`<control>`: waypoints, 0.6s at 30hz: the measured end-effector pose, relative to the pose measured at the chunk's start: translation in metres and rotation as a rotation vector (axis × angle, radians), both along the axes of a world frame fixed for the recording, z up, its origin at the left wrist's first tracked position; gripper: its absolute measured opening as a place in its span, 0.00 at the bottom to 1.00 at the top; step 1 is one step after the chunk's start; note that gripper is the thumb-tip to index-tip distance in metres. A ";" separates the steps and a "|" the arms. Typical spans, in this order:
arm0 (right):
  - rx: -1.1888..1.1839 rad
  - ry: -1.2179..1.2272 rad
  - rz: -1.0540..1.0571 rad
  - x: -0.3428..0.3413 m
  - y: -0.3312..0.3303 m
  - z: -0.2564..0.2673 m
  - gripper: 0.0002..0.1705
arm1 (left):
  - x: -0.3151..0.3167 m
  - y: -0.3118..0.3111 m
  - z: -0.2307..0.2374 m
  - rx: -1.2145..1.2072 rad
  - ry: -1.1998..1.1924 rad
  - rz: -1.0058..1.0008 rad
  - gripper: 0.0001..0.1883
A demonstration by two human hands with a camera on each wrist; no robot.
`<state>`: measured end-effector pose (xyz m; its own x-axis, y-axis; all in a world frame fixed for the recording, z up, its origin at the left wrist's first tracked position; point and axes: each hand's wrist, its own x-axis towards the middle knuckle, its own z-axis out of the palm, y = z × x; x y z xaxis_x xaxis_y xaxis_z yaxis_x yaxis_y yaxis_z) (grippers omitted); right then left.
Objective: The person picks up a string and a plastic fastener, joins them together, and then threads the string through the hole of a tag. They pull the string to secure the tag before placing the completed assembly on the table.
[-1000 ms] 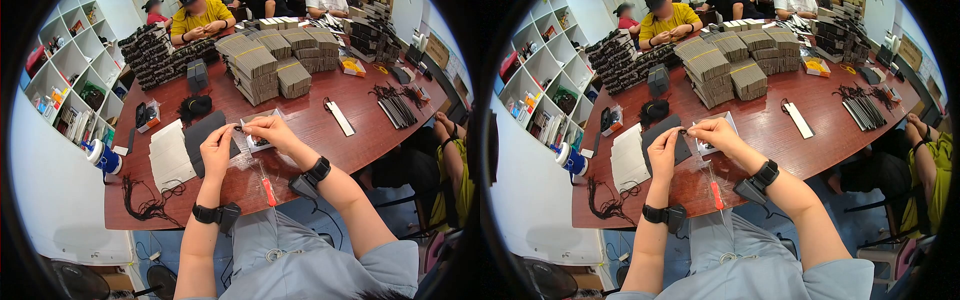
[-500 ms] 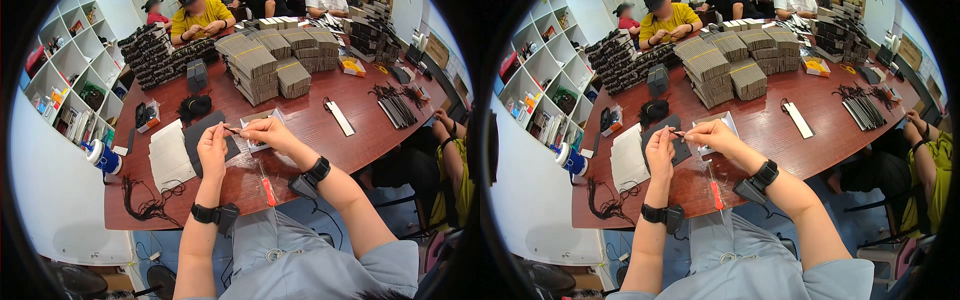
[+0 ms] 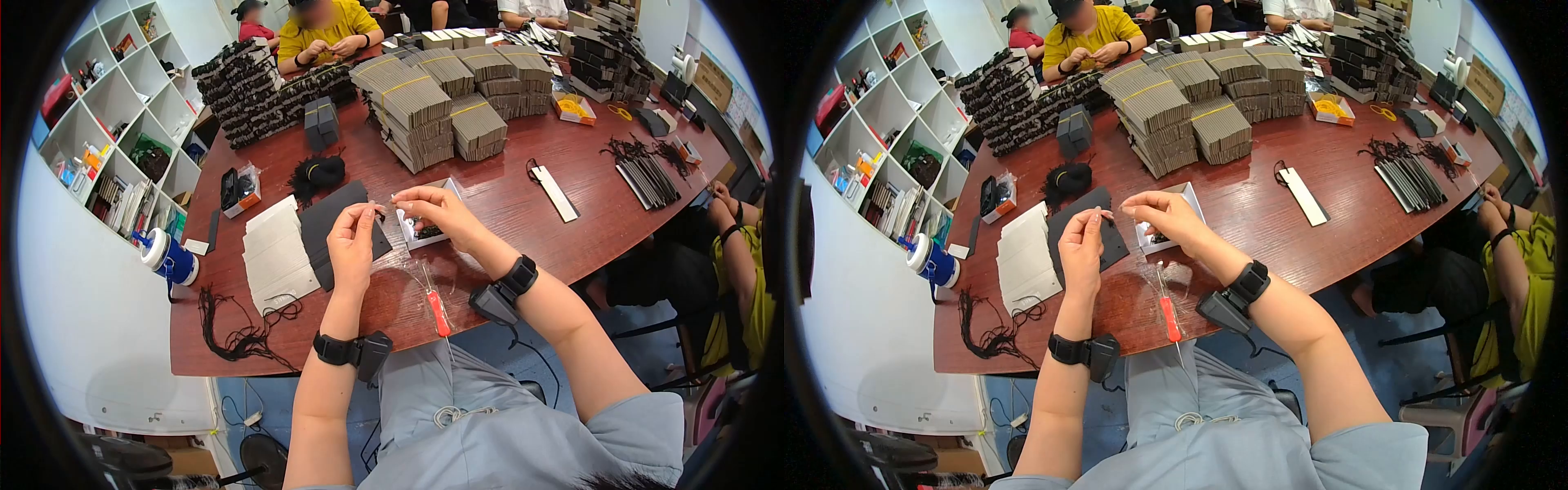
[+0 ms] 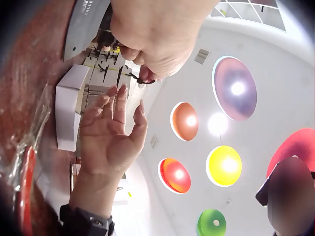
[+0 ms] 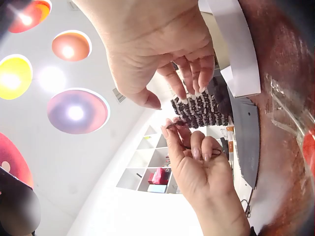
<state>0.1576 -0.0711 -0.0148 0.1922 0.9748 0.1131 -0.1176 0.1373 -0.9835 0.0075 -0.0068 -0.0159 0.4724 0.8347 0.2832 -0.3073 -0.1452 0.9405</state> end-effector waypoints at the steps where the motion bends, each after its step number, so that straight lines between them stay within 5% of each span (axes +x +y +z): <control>1: 0.017 -0.014 -0.011 -0.001 -0.001 0.002 0.13 | 0.002 0.000 -0.002 0.057 0.008 0.029 0.06; 5: 0.072 0.019 0.137 -0.006 -0.001 0.003 0.14 | 0.007 0.001 -0.007 0.271 -0.008 0.068 0.06; 9: 0.060 0.085 0.188 -0.006 0.000 -0.002 0.12 | 0.004 -0.003 -0.001 0.124 -0.019 -0.015 0.05; 18: 0.120 -0.029 0.255 -0.009 0.002 -0.003 0.07 | 0.004 0.003 -0.009 0.278 -0.027 0.129 0.05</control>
<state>0.1490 -0.0689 -0.0181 -0.0621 0.9706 0.2325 -0.1349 0.2227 -0.9655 0.0119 -0.0038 -0.0249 0.3566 0.7761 0.5201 -0.2939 -0.4353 0.8510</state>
